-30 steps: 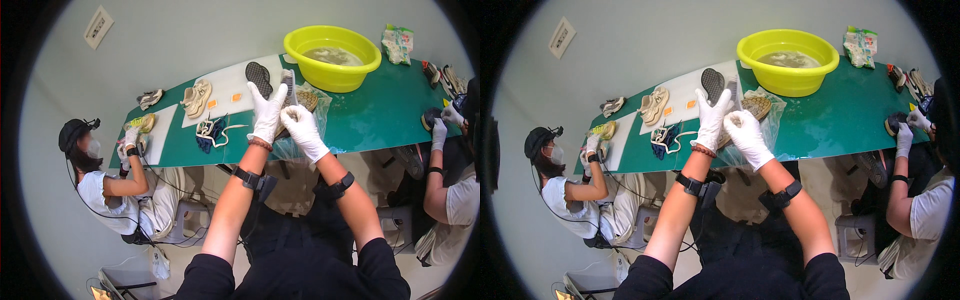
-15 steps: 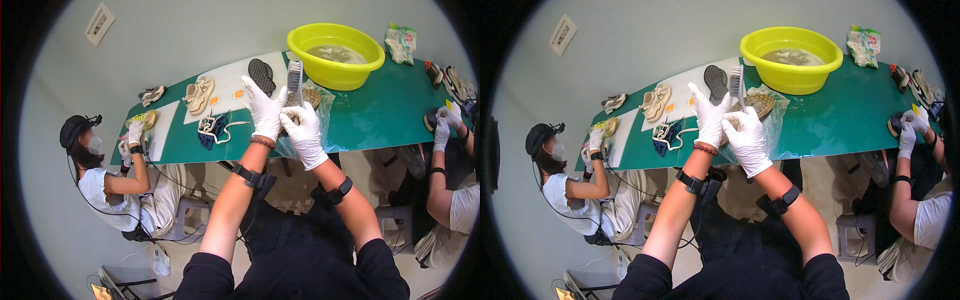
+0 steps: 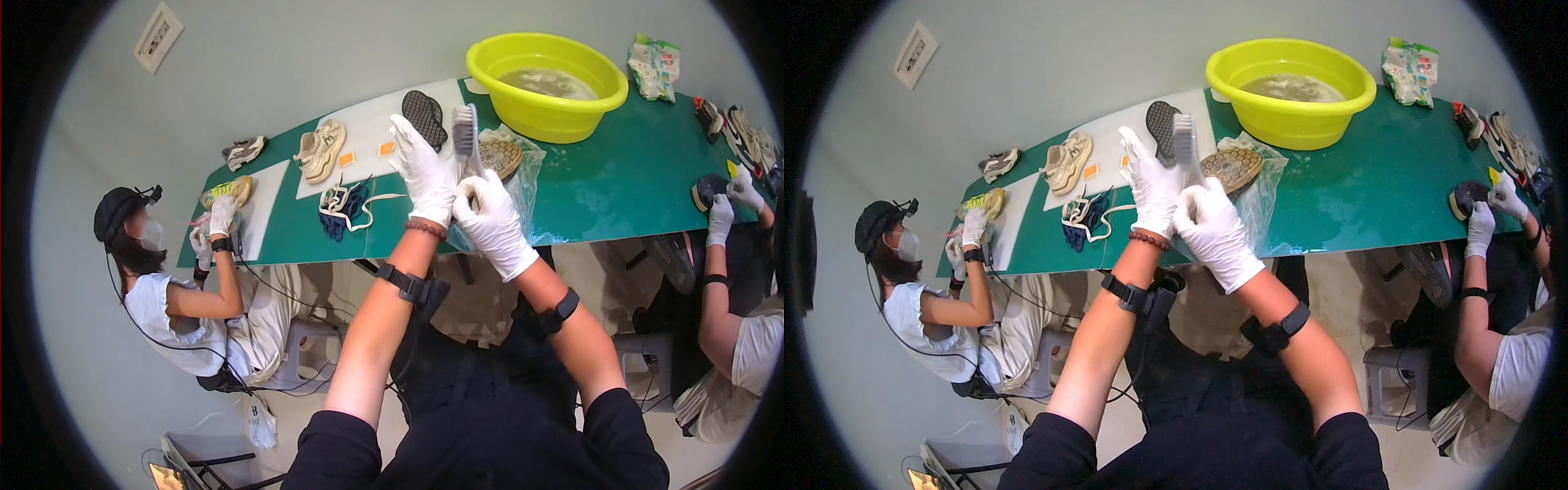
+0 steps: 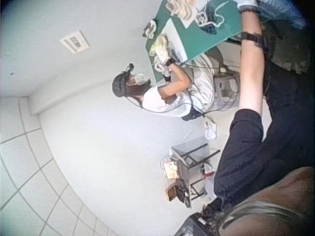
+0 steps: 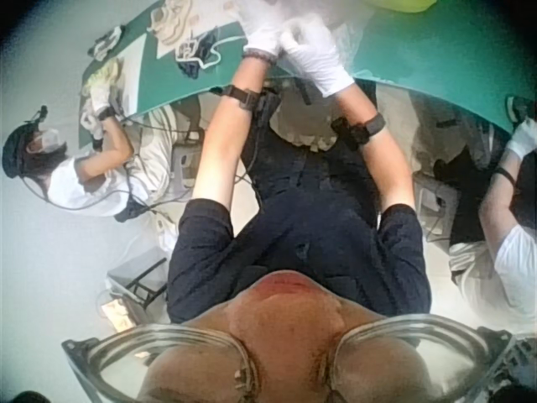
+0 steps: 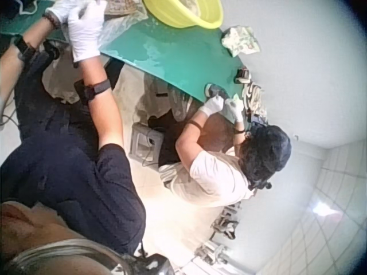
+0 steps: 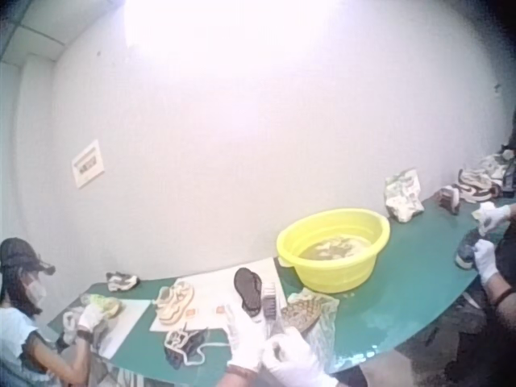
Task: The person cleans the sole of a shoe by scrubbing it with a brush and dipping it into a basin of soapy water.
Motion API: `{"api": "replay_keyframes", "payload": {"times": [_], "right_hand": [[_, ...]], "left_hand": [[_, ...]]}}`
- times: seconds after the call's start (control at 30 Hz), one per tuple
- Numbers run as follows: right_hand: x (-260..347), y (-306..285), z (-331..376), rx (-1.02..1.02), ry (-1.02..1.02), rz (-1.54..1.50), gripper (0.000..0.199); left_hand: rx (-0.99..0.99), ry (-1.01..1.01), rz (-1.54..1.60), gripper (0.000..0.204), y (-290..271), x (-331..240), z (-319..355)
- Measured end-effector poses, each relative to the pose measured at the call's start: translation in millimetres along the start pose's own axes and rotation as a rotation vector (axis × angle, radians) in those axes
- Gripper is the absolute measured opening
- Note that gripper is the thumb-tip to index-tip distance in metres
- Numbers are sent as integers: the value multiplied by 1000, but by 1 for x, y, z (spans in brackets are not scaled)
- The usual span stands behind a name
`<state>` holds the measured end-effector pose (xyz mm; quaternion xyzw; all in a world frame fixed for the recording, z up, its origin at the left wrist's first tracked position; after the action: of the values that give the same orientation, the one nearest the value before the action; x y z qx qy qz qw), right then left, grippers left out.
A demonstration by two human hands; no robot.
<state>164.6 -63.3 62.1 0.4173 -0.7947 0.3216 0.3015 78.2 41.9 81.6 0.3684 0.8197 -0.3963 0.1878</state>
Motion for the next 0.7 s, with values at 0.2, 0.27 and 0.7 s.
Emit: {"api": "replay_keyframes", "payload": {"times": [0.2,0.27,0.7], "right_hand": [[5,-5,2,-54,40,-60,23],[7,1,6,-60,-23,-17,23],[1,6,4,16,-62,45,20]], "left_hand": [[46,-35,-57,114,-8,4,1],[57,-83,-111,115,-3,7,-1],[78,-80,-209,102,7,12,5]]}}
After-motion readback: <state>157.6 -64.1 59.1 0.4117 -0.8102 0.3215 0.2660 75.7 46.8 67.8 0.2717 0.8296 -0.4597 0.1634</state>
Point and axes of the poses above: each hand's wrist, its own z-axis away from the middle knuckle, its own y-axis out of the palm, x = y × z, the point moved 1 cm from there along -z, towards the middle knuckle, and after that the axes turned 1 degree about -z, right-handed, at the moved point
